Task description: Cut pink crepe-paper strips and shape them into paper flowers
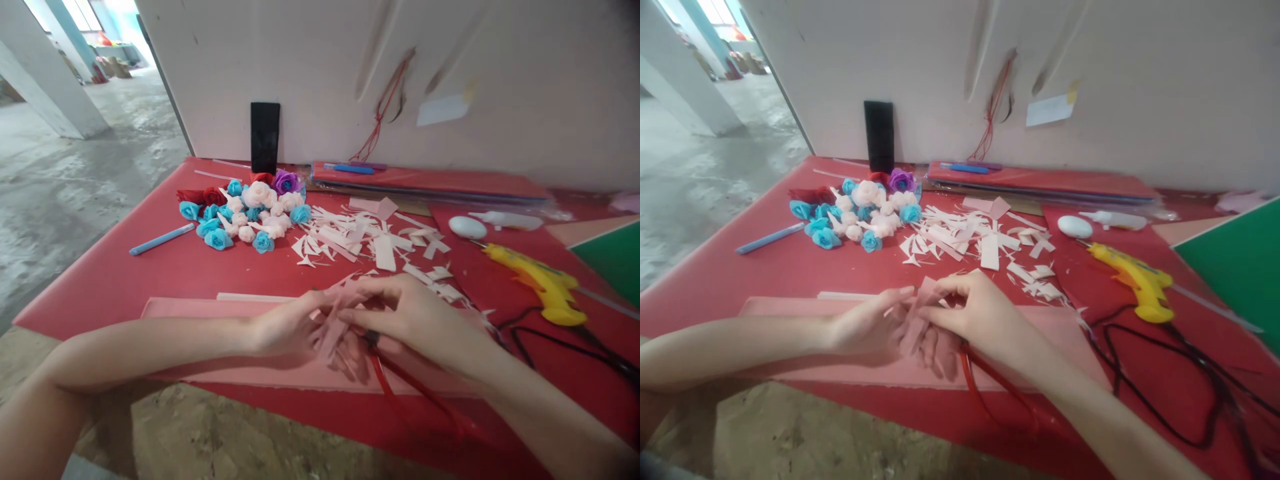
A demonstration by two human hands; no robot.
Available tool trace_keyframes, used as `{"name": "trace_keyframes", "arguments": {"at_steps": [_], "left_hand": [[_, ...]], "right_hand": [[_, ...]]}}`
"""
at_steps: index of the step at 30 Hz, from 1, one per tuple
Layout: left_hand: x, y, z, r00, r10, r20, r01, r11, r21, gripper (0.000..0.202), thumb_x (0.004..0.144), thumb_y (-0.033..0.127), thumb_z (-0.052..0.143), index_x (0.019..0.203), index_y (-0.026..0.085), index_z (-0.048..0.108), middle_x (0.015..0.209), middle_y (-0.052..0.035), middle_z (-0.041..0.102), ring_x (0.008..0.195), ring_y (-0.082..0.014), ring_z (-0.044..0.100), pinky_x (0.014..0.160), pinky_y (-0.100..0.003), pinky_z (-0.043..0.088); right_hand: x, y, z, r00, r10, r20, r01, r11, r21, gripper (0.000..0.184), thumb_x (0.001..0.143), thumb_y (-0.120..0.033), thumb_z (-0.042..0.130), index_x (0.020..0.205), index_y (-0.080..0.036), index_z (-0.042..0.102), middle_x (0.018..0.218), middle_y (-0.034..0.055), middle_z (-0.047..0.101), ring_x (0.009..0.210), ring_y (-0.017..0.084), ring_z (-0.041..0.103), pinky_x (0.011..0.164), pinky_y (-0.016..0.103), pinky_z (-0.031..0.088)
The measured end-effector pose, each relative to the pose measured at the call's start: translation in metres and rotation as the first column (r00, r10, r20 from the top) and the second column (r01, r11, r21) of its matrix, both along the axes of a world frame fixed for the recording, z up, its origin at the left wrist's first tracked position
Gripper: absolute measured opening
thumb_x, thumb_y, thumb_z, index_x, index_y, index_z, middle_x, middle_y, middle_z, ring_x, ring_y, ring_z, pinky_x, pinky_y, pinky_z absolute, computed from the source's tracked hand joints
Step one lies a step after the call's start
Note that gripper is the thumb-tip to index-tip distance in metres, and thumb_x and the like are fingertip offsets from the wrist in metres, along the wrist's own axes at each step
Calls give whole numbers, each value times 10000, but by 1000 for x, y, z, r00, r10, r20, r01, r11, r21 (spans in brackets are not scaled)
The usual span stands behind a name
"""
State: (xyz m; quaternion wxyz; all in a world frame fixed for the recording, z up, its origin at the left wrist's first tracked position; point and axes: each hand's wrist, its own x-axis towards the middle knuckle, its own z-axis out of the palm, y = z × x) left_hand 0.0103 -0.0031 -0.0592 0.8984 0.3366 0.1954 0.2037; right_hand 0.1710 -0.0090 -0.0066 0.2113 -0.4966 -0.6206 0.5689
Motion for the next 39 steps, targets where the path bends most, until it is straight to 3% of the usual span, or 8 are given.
{"name": "trace_keyframes", "arguments": {"at_steps": [4, 10, 22, 27, 30, 35, 37, 39], "left_hand": [[1, -1, 1, 998, -5, -57, 8, 998, 57, 108, 602, 205, 556, 668, 120, 549, 556, -5, 561, 569, -117, 501, 630, -252, 360], [-1, 1, 1, 999, -39, 10, 39, 999, -8, 236, 453, 115, 479, 679, 116, 547, 549, -3, 560, 546, -114, 489, 586, -249, 325], [-5, 1, 7, 985, -98, -144, 134, 956, 263, 198, 770, 268, 493, 751, 96, 589, 699, -58, 604, 623, -114, 531, 643, -251, 382], [-6, -2, 7, 978, -111, -177, 171, 912, 372, 259, 833, 304, 413, 789, 102, 568, 726, -75, 603, 622, -117, 529, 648, -249, 407], [-8, -5, 7, 972, -115, -207, 223, 737, 638, 299, 859, 280, 320, 855, 111, 565, 859, -116, 627, 813, -165, 582, 812, -285, 418], [-14, -8, 11, 937, 78, -341, 340, 25, 940, 325, 849, 153, 313, 1032, 115, 578, 1089, -135, 622, 1135, -201, 487, 1099, -363, -6], [-16, -8, 12, 918, 135, -374, 389, -112, 914, 334, 846, 137, 323, 1074, 136, 566, 1141, -115, 607, 1200, -199, 434, 1083, -388, -122], [-17, -8, 11, 902, 172, -396, 422, -163, 892, 324, 836, 140, 357, 1084, 169, 564, 1167, -91, 596, 1236, -197, 395, 1071, -401, -161]], "right_hand": [[0, 1, 1, 994, 109, -16, -110, 982, -151, 138, 733, -310, 582, 667, -190, 596, 608, 7, 631, 560, 145, 609, 547, 255, 481], [10, 7, 4, 978, 206, 11, -204, 972, -113, 127, 746, -273, 568, 668, -188, 622, 702, 16, 659, 713, 158, 626, 699, 264, 466], [-9, 0, -5, 986, 1, 169, -27, 989, 148, 86, 669, -207, 580, 585, -185, 583, 622, -16, 591, 569, 104, 545, 533, 226, 416], [8, 10, -5, 962, -28, 273, -60, 949, 309, 164, 751, -364, 561, 746, -212, 621, 747, 1, 655, 676, 135, 600, 593, 244, 466], [22, 29, -14, 860, -265, 435, -49, 807, 589, 162, 782, -328, 524, 777, -201, 626, 837, 37, 659, 776, 173, 587, 699, 301, 456], [27, 59, -39, 707, -334, 623, -246, 710, 660, 131, 750, -166, 517, 745, -156, 648, 820, 88, 643, 845, 241, 549, 782, 376, 415], [23, 64, -44, 658, -329, 677, -319, 693, 647, 146, 757, -160, 510, 777, -147, 654, 849, 97, 646, 868, 251, 537, 786, 378, 410], [19, 68, -46, 609, -322, 725, -378, 686, 622, 152, 764, -160, 504, 752, -142, 654, 826, 104, 649, 855, 254, 530, 764, 376, 409]]}}
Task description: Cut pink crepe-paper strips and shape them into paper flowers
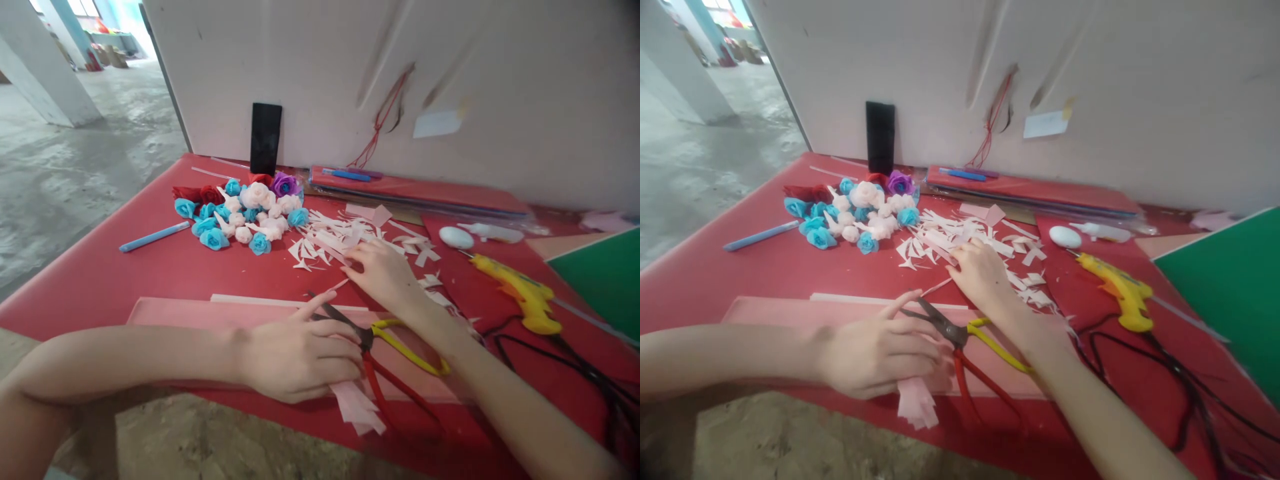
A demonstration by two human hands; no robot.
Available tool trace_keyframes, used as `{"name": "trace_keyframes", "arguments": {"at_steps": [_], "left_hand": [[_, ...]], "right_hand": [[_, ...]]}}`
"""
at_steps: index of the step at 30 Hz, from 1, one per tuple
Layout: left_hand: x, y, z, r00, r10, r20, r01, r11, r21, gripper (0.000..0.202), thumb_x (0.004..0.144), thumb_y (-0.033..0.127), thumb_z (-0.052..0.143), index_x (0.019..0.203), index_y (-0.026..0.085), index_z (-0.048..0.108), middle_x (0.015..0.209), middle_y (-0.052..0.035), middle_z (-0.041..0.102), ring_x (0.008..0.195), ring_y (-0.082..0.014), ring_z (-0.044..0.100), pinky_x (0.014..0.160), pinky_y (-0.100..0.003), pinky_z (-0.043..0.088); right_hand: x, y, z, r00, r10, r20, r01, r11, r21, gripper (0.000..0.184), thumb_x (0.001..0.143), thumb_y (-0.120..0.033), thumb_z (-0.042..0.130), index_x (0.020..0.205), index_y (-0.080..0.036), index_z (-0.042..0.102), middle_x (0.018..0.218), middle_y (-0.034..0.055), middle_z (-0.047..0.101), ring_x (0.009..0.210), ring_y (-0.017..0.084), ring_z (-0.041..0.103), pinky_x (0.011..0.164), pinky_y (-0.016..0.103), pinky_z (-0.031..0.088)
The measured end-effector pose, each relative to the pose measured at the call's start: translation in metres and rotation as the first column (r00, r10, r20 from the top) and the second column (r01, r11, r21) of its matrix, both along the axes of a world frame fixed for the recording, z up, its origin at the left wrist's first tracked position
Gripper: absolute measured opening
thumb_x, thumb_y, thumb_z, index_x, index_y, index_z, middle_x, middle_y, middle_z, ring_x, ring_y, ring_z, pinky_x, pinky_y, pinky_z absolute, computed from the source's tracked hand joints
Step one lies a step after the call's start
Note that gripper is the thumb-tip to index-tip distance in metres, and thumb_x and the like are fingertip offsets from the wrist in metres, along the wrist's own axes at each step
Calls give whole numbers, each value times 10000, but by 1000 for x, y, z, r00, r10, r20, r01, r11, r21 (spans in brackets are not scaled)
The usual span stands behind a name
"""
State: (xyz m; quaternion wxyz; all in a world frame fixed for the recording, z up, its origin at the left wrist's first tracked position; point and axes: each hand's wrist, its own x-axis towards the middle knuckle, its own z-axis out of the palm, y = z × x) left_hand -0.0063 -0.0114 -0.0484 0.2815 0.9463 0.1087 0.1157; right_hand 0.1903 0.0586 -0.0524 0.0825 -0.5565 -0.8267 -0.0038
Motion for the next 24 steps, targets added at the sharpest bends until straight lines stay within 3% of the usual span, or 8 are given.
{"name": "trace_keyframes", "arguments": {"at_steps": [3, 6, 8, 10, 13, 16, 19, 24], "left_hand": [[0, -2, -1, 998, 4, 60, 0, 998, -68, 295, 828, 150, 375, 1034, 161, 586, 1105, -100, 624, 1167, -205, 464, 1092, -400, -98], [3, -3, 1, 975, 121, 185, -45, 927, -371, 300, 850, 159, 317, 939, 131, 602, 951, -102, 661, 986, -175, 567, 1077, -345, 170], [6, -1, 3, 953, 244, 180, -65, 746, -663, 323, 867, 195, 285, 851, 121, 600, 833, -85, 659, 854, -155, 596, 935, -288, 361], [9, 2, 4, 935, 336, 112, -67, 477, -876, 332, 864, 215, 287, 738, 121, 578, 706, -60, 634, 725, -138, 597, 763, -247, 434], [13, 9, 3, 891, 453, 21, -48, 139, -989, 288, 831, 187, 325, 661, 113, 545, 587, -37, 590, 578, -121, 572, 592, -224, 412], [14, 14, -3, 846, 532, -36, -7, -57, -998, 229, 801, 185, 372, 717, 90, 563, 579, -43, 589, 508, -123, 561, 552, -239, 386], [14, 15, -10, 831, 556, -9, 68, -117, -991, 196, 767, 196, 411, 765, 79, 569, 542, -34, 570, 500, -148, 572, 610, -292, 406], [15, 16, -14, 836, 548, 37, 124, -123, -985, 218, 631, 121, 447, 800, 64, 572, 494, -22, 553, 572, -204, 617, 683, -347, 412]], "right_hand": [[-3, 4, 0, 996, 6, 88, -5, 1000, -11, 188, 779, -146, 488, 652, -140, 627, 715, 101, 629, 798, 227, 533, 717, 355, 414], [-4, 9, -3, 992, 0, 130, 3, 1000, -20, 171, 807, -167, 502, 660, -135, 585, 710, 47, 598, 787, 162, 542, 736, 332, 428], [-3, 12, -6, 992, -14, 123, 17, 1000, -22, 143, 818, -205, 518, 707, -133, 573, 759, 19, 591, 802, 135, 546, 764, 336, 434], [-2, 13, -7, 996, -34, 81, 35, 999, -21, 110, 808, -169, 513, 732, -133, 584, 787, 31, 602, 830, 148, 550, 774, 344, 434], [-1, 12, -1, 996, -79, -48, 78, 997, -15, 159, 750, -71, 477, 776, -128, 623, 843, 88, 632, 852, 196, 557, 747, 344, 431], [0, 3, 16, 974, -97, -203, 91, 995, -39, 183, 761, -129, 467, 831, -155, 635, 900, 77, 645, 784, 179, 575, 698, 308, 445], [2, -13, 38, 917, -55, -396, -12, 986, -166, 177, 790, -229, 467, 880, -200, 617, 897, 22, 649, 755, 135, 589, 660, 246, 466], [5, -35, 61, 643, -126, -755, -286, 875, -389, 97, 747, -219, 541, 815, -252, 602, 857, -34, 613, 799, 101, 564, 685, 188, 442]]}}
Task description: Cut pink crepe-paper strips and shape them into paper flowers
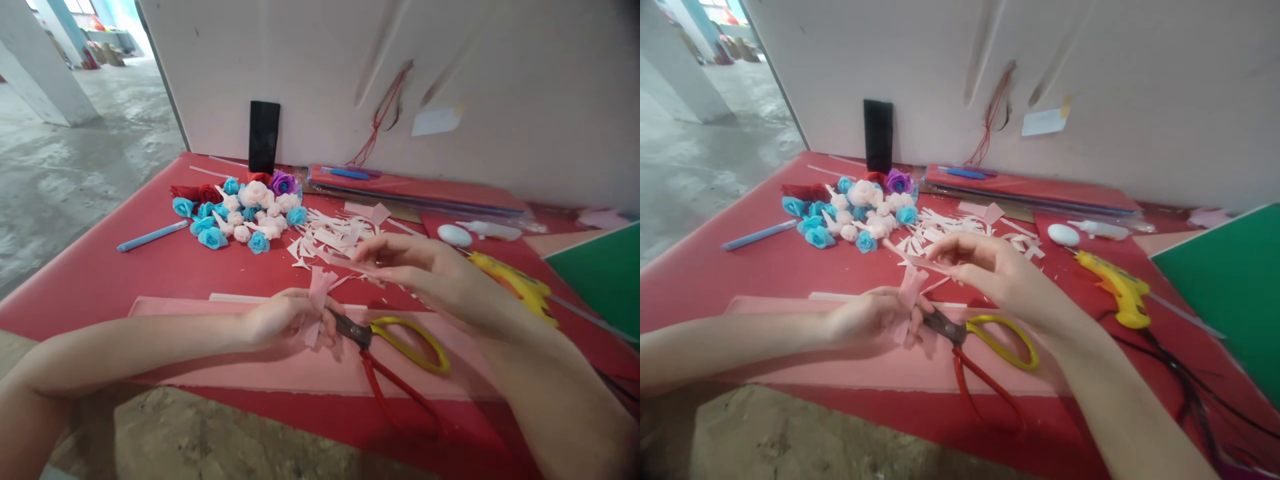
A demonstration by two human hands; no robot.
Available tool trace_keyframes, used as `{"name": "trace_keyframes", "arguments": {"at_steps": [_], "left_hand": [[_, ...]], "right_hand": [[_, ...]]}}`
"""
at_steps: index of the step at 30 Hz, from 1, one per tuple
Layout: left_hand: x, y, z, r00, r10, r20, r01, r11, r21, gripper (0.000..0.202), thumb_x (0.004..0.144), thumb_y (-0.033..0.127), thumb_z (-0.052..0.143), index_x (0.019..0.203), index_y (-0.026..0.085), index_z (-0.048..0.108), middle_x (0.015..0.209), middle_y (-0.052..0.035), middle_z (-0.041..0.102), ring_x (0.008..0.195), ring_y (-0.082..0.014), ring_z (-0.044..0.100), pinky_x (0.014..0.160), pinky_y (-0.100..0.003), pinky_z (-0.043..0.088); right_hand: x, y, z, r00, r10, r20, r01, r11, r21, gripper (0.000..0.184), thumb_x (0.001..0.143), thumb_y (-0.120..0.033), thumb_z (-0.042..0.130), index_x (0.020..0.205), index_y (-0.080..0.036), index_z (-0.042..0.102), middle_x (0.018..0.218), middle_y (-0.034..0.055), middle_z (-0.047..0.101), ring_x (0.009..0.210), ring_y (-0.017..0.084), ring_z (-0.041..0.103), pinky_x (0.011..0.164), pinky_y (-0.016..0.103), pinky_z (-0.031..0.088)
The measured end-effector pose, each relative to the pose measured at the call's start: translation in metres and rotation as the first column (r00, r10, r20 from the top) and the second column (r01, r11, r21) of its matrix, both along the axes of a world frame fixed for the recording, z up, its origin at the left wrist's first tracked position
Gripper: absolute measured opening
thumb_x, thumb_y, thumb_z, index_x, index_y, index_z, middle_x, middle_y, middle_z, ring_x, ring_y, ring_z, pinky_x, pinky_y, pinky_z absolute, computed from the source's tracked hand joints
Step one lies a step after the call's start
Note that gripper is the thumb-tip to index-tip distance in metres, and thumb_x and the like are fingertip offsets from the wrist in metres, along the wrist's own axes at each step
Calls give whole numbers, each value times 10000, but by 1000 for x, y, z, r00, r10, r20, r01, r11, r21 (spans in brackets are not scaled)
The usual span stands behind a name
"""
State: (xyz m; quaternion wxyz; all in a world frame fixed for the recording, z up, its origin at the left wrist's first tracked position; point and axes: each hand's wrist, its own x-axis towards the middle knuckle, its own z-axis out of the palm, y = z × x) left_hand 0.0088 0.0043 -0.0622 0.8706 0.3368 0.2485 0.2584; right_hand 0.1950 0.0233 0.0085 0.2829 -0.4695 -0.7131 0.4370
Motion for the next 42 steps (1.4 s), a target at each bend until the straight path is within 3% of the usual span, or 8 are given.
{"name": "trace_keyframes", "arguments": {"at_steps": [3, 7, 14, 21, 28, 34, 38, 42], "left_hand": [[0, 1, 2, 1000, -7, 6, 7, 1000, -15, 243, 524, 83, 434, 715, 61, 583, 520, -44, 579, 604, -210, 622, 683, -339, 420], [0, 1, 3, 999, -50, 7, 50, 998, -31, 223, 462, 85, 412, 595, 59, 589, 555, -92, 612, 581, -192, 608, 595, -292, 417], [-3, 1, 3, 987, -145, -70, 138, 985, -103, 269, 604, 225, 383, 608, 72, 605, 578, -76, 608, 501, -126, 542, 502, -229, 358], [-1, 1, 4, 948, -305, -96, 310, 949, 52, 434, 767, 389, 320, 647, 73, 591, 581, -73, 587, 427, -90, 449, 452, -227, 320], [-3, -3, 5, 971, -234, -46, 237, 969, 64, 125, 717, 215, 537, 755, 100, 562, 609, -28, 575, 496, -94, 516, 464, -203, 316], [-2, -3, 0, 968, -241, 71, 239, 970, 33, 157, 752, 157, 438, 760, 77, 573, 461, 61, 354, 405, -52, 365, 454, -199, 292], [-4, -3, 3, 960, -279, -22, 279, 960, 21, 109, 732, 122, 412, 700, 103, 515, 453, 73, 321, 392, -36, 259, 437, -197, 230], [-5, -3, 10, 933, -332, -139, 337, 941, 13, 80, 698, 111, 420, 726, 116, 495, 474, 62, 348, 432, -54, 292, 456, -208, 267]], "right_hand": [[-1, -3, 2, 986, 162, 32, -154, 974, -166, 85, 748, -195, 520, 776, -231, 592, 792, -29, 593, 732, 101, 550, 634, 195, 435], [-2, -2, 3, 907, 418, 52, -373, 855, -361, 111, 750, -146, 492, 840, -197, 532, 819, -16, 565, 730, 104, 534, 629, 208, 422], [-6, -9, 13, 840, 541, 21, -450, 720, -528, 128, 717, -93, 490, 807, -184, 494, 752, -28, 522, 611, 63, 513, 527, 170, 380], [-6, -5, -12, 893, 438, 104, -355, 827, -435, 68, 772, -201, 490, 829, -200, 452, 788, -19, 530, 691, 96, 502, 588, 207, 397], [-11, -3, -14, 937, 322, 139, -232, 866, -444, 94, 743, -202, 492, 832, -186, 466, 737, -3, 572, 657, 107, 529, 569, 221, 400], [-12, -1, -10, 935, 129, 330, -70, 980, -184, 321, 720, -432, 551, 949, -217, 485, 930, 35, 578, 730, 150, 553, 609, 275, 439], [-9, -3, -13, 851, 241, 467, -276, 961, 7, 502, 676, -446, 622, 1131, -289, 478, 1213, 26, 473, 1093, 217, 447, 860, 326, 398], [-14, -12, -13, 747, 411, 524, -427, 899, -96, 188, 796, -348, 500, 940, -256, 578, 980, 14, 575, 921, 169, 519, 768, 287, 408]]}}
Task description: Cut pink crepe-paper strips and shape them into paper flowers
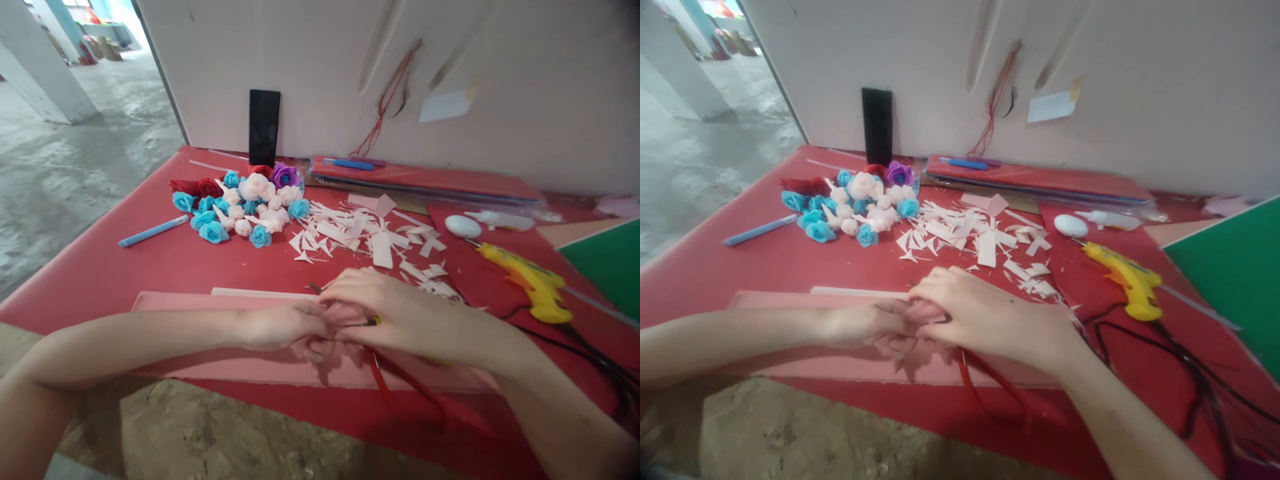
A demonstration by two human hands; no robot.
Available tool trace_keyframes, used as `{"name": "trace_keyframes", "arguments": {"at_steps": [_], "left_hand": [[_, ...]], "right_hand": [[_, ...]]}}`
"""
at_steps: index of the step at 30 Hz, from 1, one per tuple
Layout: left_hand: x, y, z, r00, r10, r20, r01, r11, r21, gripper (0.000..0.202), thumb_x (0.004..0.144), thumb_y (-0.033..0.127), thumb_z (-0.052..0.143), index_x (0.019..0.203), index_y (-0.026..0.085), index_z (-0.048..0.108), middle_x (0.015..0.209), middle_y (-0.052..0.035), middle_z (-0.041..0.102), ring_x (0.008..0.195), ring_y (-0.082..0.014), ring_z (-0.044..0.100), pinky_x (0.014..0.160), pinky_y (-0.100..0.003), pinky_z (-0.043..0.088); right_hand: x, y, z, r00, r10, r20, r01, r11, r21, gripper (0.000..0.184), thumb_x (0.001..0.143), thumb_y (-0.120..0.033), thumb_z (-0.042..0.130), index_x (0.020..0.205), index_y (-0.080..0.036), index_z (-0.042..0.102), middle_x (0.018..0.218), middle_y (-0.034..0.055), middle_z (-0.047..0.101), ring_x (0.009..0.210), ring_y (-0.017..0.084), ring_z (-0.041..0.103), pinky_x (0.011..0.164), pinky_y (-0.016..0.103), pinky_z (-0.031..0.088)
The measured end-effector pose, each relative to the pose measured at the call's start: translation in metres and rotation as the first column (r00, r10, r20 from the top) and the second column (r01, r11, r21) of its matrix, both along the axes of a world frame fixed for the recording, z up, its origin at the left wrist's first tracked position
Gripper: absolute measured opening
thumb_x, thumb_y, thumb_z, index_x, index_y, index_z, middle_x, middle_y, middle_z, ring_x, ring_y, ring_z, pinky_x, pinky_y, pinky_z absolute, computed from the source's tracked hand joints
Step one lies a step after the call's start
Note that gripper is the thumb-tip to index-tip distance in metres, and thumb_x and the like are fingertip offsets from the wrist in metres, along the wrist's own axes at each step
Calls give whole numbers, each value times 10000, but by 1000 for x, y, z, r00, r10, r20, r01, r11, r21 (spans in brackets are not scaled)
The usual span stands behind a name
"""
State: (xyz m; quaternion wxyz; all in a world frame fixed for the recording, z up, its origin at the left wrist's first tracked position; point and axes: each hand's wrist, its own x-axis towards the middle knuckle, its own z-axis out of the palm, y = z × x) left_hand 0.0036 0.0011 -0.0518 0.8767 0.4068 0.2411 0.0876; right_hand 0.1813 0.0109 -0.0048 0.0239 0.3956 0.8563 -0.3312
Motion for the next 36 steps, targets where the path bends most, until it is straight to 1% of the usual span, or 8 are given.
{"name": "trace_keyframes", "arguments": {"at_steps": [9, 16, 20, 22, 25, 30, 33, 36], "left_hand": [[1, 2, 3, 992, -98, -83, 98, 995, -4, 119, 659, 113, 397, 701, 127, 508, 437, 74, 324, 403, -58, 307, 495, -252, 397], [0, 3, 3, 995, -98, -10, 97, 994, -52, 134, 661, 154, 441, 775, 135, 510, 421, 86, 311, 384, -57, 285, 456, -232, 369], [-6, 11, 14, 990, -96, -104, 107, 988, 107, 114, 722, 184, 420, 678, 133, 512, 452, 53, 402, 425, -65, 401, 500, -231, 411], [-11, 20, 22, 969, -105, -224, 168, 944, 284, 190, 763, 184, 392, 626, 129, 510, 499, 22, 488, 481, -78, 494, 539, -225, 443], [-18, 33, 30, 929, 15, -369, 189, 840, 508, 205, 801, 202, 395, 647, 130, 509, 556, 10, 542, 531, -86, 545, 557, -207, 462], [-26, 48, 27, 862, 219, -456, 265, 574, 775, 196, 784, 144, 378, 699, 122, 553, 591, 4, 555, 538, -82, 537, 532, -184, 432], [-29, 53, 23, 845, 271, -461, 310, 454, 835, 199, 758, 138, 403, 775, 117, 600, 620, 0, 571, 570, -90, 539, 521, -183, 404], [-31, 56, 21, 854, 292, -430, 296, 406, 864, 194, 740, 180, 461, 830, 119, 622, 616, 9, 573, 574, -87, 520, 521, -182, 392]], "right_hand": [[0, -6, 2, 998, -66, 13, 67, 996, -54, 255, 836, -352, 437, 713, -218, 617, 759, -6, 632, 708, 126, 561, 628, 238, 381], [5, 8, 6, 996, -65, -67, 47, 971, -234, 227, 813, -293, 475, 655, -196, 604, 613, -26, 621, 563, 95, 552, 545, 216, 385], [11, 13, 7, 989, -139, -43, 124, 960, -251, 211, 801, -323, 485, 726, -206, 644, 633, -16, 641, 588, 110, 572, 545, 222, 396], [13, 15, 5, 984, -175, -38, 162, 961, -223, 208, 789, -335, 495, 736, -212, 654, 639, -15, 647, 596, 117, 572, 542, 227, 394], [10, 17, -2, 966, -247, -74, 240, 967, -85, 224, 768, -370, 516, 731, -206, 663, 667, 0, 654, 626, 139, 571, 552, 247, 392], [-4, 22, -19, 930, -347, -124, 358, 930, 85, 191, 762, -264, 491, 784, -182, 662, 821, 57, 666, 755, 182, 568, 695, 313, 387], [-8, 25, -28, 922, -360, -140, 371, 927, 61, 177, 763, -272, 489, 784, -175, 635, 778, 56, 641, 728, 176, 545, 678, 313, 372], [-8, 27, -32, 922, -349, -166, 343, 937, -65, 183, 757, -340, 520, 732, -169, 581, 710, 25, 602, 651, 137, 520, 597, 267, 370]]}}
